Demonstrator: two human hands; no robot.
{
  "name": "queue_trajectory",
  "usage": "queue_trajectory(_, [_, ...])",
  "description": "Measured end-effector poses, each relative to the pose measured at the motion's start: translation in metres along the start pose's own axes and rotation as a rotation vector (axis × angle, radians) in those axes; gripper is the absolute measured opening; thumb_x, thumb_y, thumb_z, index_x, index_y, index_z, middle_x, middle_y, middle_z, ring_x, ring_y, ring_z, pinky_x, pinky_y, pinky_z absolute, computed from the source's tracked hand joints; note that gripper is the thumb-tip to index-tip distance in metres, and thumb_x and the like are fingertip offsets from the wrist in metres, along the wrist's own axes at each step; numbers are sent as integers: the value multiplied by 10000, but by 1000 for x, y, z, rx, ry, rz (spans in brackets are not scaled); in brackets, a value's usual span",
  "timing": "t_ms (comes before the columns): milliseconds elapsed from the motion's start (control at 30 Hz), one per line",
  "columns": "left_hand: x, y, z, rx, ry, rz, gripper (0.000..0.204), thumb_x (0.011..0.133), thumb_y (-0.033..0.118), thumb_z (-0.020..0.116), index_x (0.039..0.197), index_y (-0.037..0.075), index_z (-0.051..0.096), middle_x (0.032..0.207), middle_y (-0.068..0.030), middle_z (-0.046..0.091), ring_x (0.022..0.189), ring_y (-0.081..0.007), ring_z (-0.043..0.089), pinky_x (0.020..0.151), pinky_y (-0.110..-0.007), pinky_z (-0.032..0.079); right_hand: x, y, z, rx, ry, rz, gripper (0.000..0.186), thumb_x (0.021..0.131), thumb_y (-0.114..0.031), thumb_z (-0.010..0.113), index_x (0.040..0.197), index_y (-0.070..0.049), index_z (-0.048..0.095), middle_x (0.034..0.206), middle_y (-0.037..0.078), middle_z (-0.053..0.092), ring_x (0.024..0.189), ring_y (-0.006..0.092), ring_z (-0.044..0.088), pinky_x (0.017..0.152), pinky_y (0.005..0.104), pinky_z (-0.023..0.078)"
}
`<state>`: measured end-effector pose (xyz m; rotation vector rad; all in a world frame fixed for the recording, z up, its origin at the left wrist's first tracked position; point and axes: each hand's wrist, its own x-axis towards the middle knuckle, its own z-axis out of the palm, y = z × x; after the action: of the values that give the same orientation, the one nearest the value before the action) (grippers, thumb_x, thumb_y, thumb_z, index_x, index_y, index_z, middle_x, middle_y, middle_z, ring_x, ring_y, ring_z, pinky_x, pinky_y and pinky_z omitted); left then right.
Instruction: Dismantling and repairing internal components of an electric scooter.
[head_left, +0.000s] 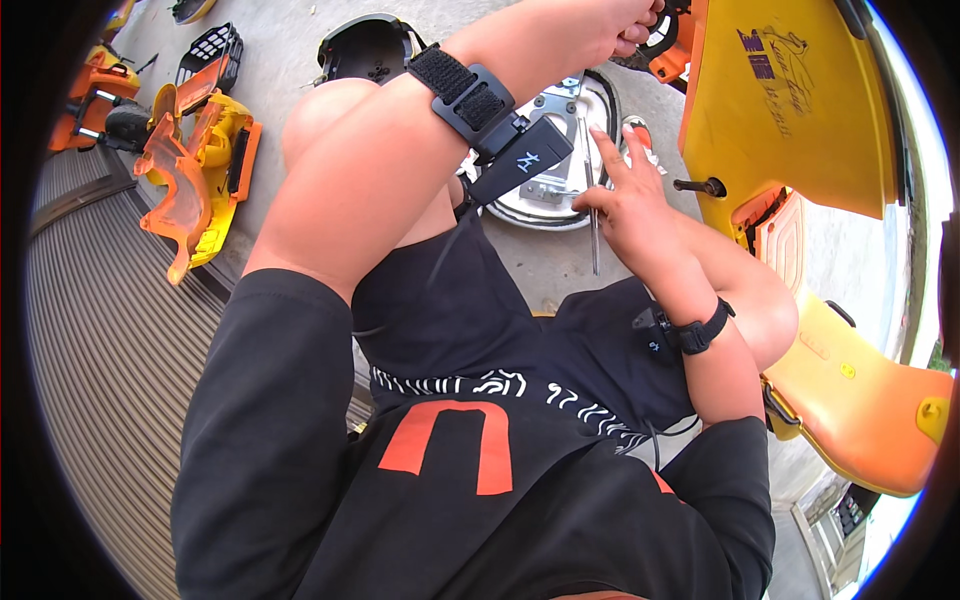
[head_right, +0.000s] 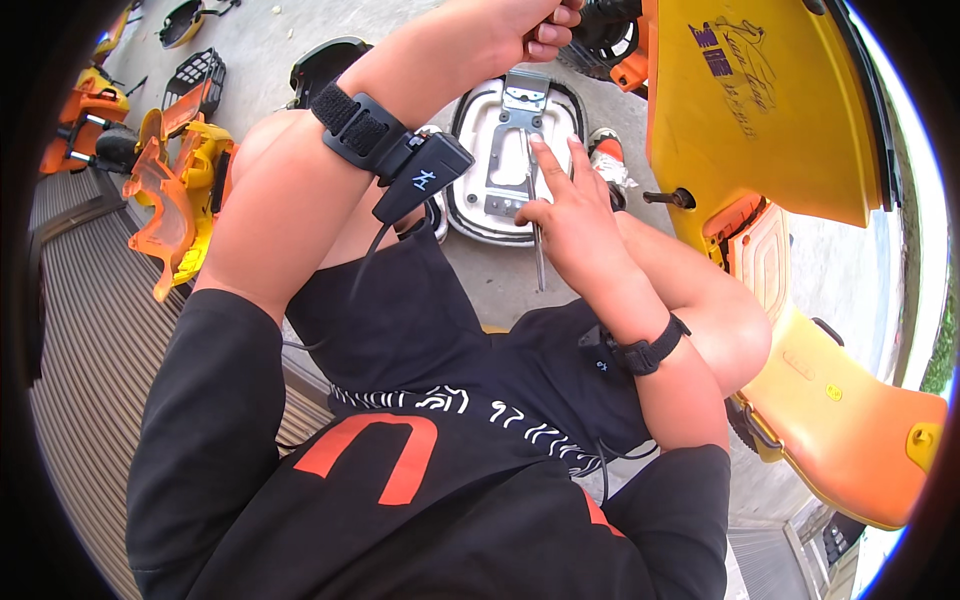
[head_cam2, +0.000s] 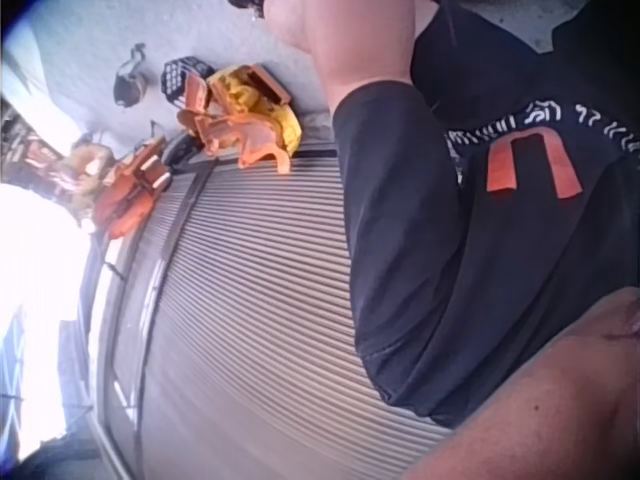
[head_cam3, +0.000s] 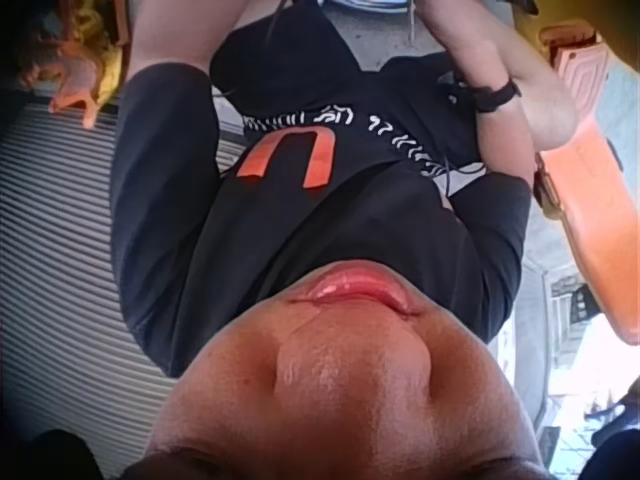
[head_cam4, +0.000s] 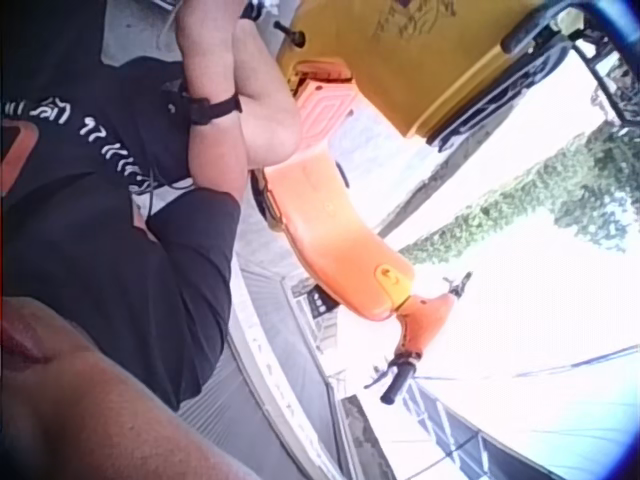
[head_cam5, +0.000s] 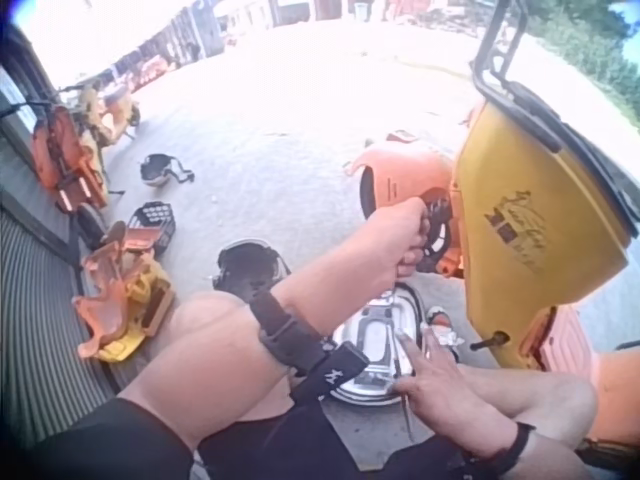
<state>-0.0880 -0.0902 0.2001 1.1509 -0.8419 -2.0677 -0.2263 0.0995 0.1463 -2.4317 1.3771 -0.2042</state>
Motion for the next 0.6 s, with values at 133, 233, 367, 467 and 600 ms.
queue_trajectory(133, [0, 0, 0, -6, 8, -14, 198, 965, 249, 465, 786, 172, 497, 604, 46, 382, 446, -94, 318, 406, -280, 239, -2, -4, 2, 200, -109, 152, 273, 872, -30, 643, 1121, -97, 734, 1425, 190, 569, 1345, 398, 504, 1084, 465, 441])
queue_trajectory(233, [1, 0, 0, -15, 26, -18, 201, 968, 249, 468, 784, 171, 495, 606, 44, 386, 440, -95, 317, 400, -282, 233, -2, -5, -6, 324, -236, 132, 355, 897, -28, 606, 1243, -68, 679, 1310, 222, 631, 1262, 390, 571, 1050, 440, 469])
queue_trajectory(367, [2, -1, 0, -23, 40, -23, 206, 973, 252, 470, 785, 171, 495, 607, 43, 394, 434, -91, 321, 391, -283, 229, 2, -8, -14, 406, -248, 139, 414, 880, -9, 597, 1288, -54, 650, 1211, 221, 669, 1211, 384, 600, 1017, 428, 487])
queue_trajectory(467, [2, -1, 0, -11, 33, -21, 204, 973, 251, 471, 786, 172, 497, 608, 45, 399, 433, -88, 328, 387, -279, 233, 4, -4, -18, 430, -343, 194, 395, 835, -5, 621, 1220, -61, 688, 1150, 176, 695, 1219, 352, 592, 1030, 446, 469])
queue_trajectory(600, [1, 0, 1, 14, 34, -25, 201, 972, 249, 467, 789, 173, 500, 611, 51, 401, 432, -84, 330, 385, -275, 239, 4, 6, -15, 89, -270, -204, 318, 790, -6, 650, 1076, -94, 760, 1268, 138, 676, 1338, 317, 518, 1107, 494, 385])
